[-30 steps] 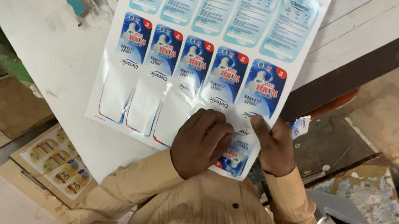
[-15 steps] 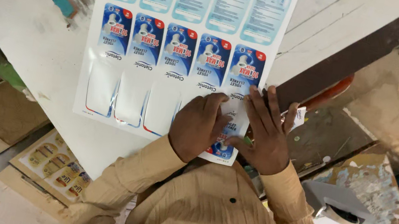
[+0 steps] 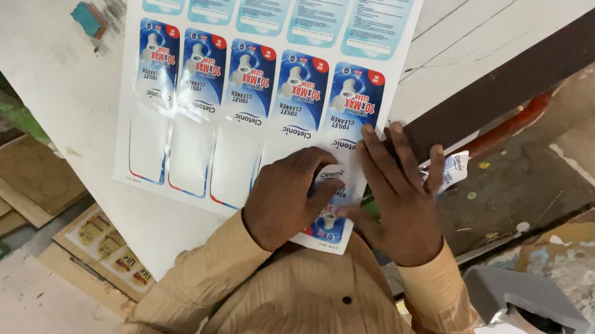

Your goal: The person peels individual stickers from a large printed sheet laid on a white table. They lift each sticker from the sheet and set it aside, continuing across multiple rows of identical labels.

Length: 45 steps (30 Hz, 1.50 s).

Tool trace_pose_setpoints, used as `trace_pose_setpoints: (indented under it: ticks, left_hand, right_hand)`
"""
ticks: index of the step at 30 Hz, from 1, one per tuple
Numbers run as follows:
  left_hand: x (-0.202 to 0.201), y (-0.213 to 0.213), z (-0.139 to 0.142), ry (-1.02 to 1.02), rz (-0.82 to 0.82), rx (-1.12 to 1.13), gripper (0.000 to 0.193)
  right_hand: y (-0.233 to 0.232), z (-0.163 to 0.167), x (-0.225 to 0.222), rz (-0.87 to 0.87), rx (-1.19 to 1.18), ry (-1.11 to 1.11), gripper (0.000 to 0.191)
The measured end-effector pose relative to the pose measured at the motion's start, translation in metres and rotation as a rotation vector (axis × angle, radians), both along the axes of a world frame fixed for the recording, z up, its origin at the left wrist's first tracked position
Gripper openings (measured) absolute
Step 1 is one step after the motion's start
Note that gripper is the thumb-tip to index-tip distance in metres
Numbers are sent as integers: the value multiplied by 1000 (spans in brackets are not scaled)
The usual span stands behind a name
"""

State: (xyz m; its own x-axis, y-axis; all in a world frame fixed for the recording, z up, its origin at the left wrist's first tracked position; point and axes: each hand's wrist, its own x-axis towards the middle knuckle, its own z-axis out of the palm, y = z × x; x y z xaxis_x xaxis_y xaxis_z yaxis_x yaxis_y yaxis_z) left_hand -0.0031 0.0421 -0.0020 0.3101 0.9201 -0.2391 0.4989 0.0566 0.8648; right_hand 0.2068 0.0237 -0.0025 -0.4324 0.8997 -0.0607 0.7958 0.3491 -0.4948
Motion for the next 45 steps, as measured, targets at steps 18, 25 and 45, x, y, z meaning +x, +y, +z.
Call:
trace_pose_setpoints:
  ticks: [18, 25, 45]
  left_hand:
    - [41, 17, -1, 71, 131, -140, 22]
    - [51, 19, -5, 105, 190, -172, 20]
    - [50, 15, -4, 187, 77, -161, 13]
  right_hand:
    - [41, -35, 22, -109, -20, 187, 26]
    - [41, -39, 30, -87, -96, 149, 28]
    - [39, -41, 28, -101, -76, 193, 18]
